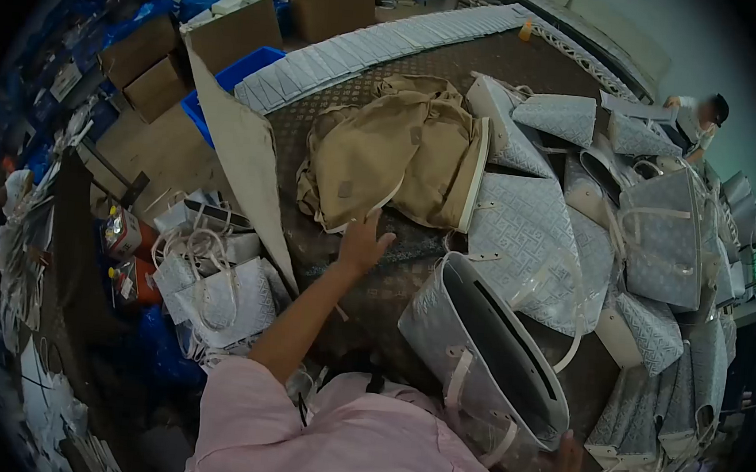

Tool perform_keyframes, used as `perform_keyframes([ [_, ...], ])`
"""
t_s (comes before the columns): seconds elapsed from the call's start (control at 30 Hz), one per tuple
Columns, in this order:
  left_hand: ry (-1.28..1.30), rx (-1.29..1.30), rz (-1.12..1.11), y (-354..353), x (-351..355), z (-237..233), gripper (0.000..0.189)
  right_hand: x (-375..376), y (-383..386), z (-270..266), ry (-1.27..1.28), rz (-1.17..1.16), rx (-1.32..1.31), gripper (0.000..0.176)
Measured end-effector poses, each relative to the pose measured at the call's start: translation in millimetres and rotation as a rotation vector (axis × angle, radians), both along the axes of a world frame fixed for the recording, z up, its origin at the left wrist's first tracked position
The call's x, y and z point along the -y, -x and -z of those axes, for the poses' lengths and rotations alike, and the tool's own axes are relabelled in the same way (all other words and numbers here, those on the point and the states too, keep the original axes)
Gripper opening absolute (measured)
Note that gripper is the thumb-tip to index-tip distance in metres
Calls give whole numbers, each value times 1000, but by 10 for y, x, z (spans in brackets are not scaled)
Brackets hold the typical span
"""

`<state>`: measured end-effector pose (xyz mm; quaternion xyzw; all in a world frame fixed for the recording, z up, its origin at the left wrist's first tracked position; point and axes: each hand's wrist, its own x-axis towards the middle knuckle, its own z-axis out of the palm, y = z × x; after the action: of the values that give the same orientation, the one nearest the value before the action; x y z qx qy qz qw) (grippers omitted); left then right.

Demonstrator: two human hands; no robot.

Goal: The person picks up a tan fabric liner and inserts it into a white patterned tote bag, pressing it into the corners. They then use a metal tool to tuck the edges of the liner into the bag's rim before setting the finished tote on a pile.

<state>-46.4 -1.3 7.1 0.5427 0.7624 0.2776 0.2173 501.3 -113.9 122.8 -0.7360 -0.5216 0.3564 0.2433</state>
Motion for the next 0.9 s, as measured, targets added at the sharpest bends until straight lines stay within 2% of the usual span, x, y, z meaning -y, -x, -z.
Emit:
perform_keyframes([
  [0.03,-142,-500,-188,82,-24,5,71,-24,-96,-2,-139,-26,187,48],
  [0.07,-152,-498,-182,204,-56,87,71,-102,56,-207,-147,-17,189,48],
  [0.13,-269,-1072,-171,583,-165,295,63,-288,514,-683,-84,-198,138,46],
  [0.17,-292,-1082,-165,749,-269,286,63,-291,526,-635,-99,-181,127,46],
  [0.23,319,-572,36,1002,-493,222,66,-338,472,-539,-259,-352,270,43],
  [0.27,314,-584,45,1185,-593,107,66,-368,547,-620,-261,-339,261,43],
  [0.33,-192,-508,250,1520,-800,-267,65,-433,723,-904,-77,-361,285,33],
  [0.4,-149,-233,100,1365,-839,-1398,60,-554,870,-940,-125,-301,280,32],
  [0.43,-151,-251,118,1332,-866,-1730,60,-641,961,-961,-188,-250,284,30],
  [0.47,-178,-146,100,1308,-897,-2000,59,-736,1112,-1013,-190,-230,266,30],
  [0.5,-201,-34,77,1308,-923,-2123,58,-836,1304,-1106,-282,-345,205,31],
  [0.53,-206,-44,89,1335,-930,-2136,58,-948,1498,-1215,-380,-462,148,32],
  [0.6,-337,124,271,1416,-908,-2216,69,-1197,1904,-1441,-345,-600,116,37],
  [0.63,-345,255,328,1265,-757,-2495,71,-1352,2088,-1506,-411,-706,112,44],
  [0.67,-347,241,353,1236,-716,-2650,71,-1508,2268,-1541,-469,-812,117,52],
  [0.73,-392,475,468,1197,-698,-2853,68,-1821,2790,-1559,-648,-846,100,66],
  [0.77,-350,461,519,1153,-731,-2957,67,-2018,3073,-1531,-734,-907,147,81],
  [0.8,-355,463,536,1082,-776,-3057,67,-2172,3378,-1534,-732,-925,235,88],
  [0.83,-325,322,562,980,-823,-3143,66,-2430,3683,-1392,-950,-970,245,96],
  [0.87,-292,179,587,871,-848,-3210,66,-2672,4012,-1196,-1012,-938,153,91],
  [0.9,-287,176,602,750,-834,-3271,66,-2835,4269,-1112,-1074,-905,60,86],
])
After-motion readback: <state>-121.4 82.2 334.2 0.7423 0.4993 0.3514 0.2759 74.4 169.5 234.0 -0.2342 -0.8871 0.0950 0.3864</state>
